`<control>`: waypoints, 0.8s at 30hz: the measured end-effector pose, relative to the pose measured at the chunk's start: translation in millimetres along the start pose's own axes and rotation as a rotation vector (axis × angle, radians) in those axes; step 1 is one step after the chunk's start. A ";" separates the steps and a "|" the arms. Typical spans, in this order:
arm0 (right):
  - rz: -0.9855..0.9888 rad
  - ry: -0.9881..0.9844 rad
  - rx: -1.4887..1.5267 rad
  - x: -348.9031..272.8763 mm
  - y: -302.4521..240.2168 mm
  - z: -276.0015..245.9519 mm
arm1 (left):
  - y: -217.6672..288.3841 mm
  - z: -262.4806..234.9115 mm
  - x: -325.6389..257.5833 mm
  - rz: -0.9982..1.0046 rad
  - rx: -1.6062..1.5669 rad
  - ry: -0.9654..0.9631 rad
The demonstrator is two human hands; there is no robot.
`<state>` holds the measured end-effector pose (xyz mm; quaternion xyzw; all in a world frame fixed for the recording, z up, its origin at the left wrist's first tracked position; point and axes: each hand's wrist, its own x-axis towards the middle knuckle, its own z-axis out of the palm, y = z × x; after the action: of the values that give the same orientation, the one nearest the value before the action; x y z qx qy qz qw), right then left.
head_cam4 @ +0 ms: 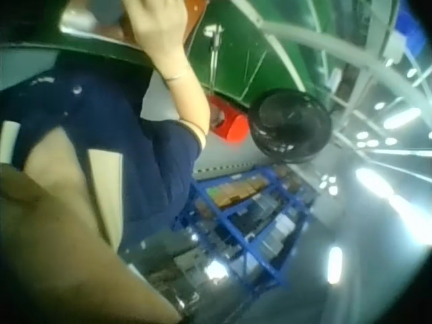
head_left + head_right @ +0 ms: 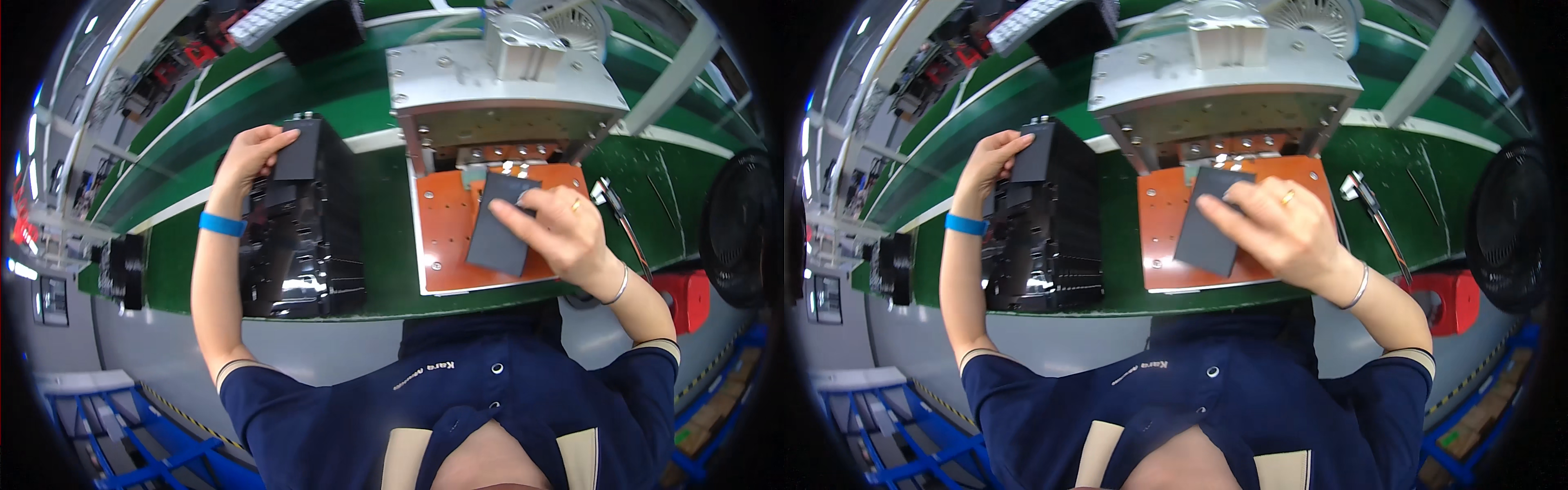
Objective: The person processes small black rectangular electronic components using a press machine. They pick up components from a stack, place them into a jig on the machine, and operate the press. After pressing, they remove the components and place them back onto the stack. The person also uses a caliper to measure the components at various points.
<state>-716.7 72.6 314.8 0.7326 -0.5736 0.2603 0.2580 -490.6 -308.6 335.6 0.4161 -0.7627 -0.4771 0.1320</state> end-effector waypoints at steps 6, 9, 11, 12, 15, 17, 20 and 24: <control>0.334 -0.174 0.019 -40.6 -9.7 0.9 | 17.6 23.8 -39.1 0.321 0.501 0.371; 0.446 -0.201 0.067 -42.4 -15.6 0.4 | 47.8 52.2 -91.0 0.651 0.537 0.505; 0.468 -0.170 0.126 -41.3 -6.6 1.5 | 51.4 79.2 -137.5 0.833 0.587 0.553; 0.505 -0.154 0.191 -37.8 -0.1 1.4 | 41.5 90.2 -159.3 1.019 0.582 0.515; 0.432 -0.105 0.182 -21.1 14.4 16.1 | 20.7 139.9 -189.9 1.208 0.341 0.111; 0.387 -0.131 0.165 -19.5 18.7 26.9 | 26.3 177.6 -175.3 1.120 0.335 0.012; 0.364 -0.180 0.142 -17.7 21.9 29.7 | 39.6 207.9 -153.5 1.011 0.448 -0.187; 0.387 -0.211 0.146 -14.1 21.8 31.6 | 34.5 213.7 -147.8 0.958 0.523 -0.286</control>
<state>-738.2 56.7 283.8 0.6487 -0.7068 0.2680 0.0881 -544.5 -57.2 284.5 -0.0266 -0.9696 -0.2109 0.1216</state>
